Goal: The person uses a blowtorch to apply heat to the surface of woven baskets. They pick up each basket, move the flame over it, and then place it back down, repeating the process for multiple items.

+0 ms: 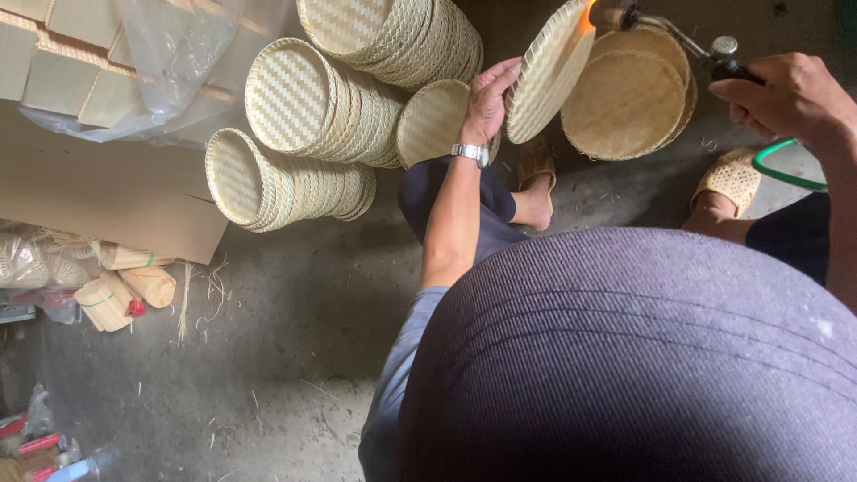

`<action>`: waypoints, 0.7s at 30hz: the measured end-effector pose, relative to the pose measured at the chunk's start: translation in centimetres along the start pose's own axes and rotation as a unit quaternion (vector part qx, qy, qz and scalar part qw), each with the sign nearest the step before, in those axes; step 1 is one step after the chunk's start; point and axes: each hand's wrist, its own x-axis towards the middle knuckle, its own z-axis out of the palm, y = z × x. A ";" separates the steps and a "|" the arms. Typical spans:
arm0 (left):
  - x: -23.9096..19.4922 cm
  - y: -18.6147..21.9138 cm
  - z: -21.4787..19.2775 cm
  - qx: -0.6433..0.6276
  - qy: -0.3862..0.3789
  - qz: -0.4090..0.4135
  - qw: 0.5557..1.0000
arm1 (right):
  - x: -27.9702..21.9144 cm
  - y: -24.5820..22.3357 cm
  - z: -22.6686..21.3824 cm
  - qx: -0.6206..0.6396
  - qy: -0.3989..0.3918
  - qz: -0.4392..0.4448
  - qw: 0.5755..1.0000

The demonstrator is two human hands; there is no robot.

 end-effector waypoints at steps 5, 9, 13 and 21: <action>-0.6 2.4 -0.4 0.049 -0.036 -0.012 0.998 | 0.0 2.0 -0.1 -0.027 -0.018 0.047 0.998; -0.7 3.9 -1.0 0.039 -0.051 -0.028 0.998 | 0.5 3.0 -0.4 -0.017 -0.011 0.062 0.998; -0.6 4.3 -2.0 0.005 -0.052 -0.012 0.999 | 0.3 4.3 -0.5 0.040 -0.042 0.030 0.998; -0.5 4.3 -3.6 -0.132 -0.045 -0.012 0.990 | 0.4 5.5 -1.7 0.073 -0.009 -0.029 0.997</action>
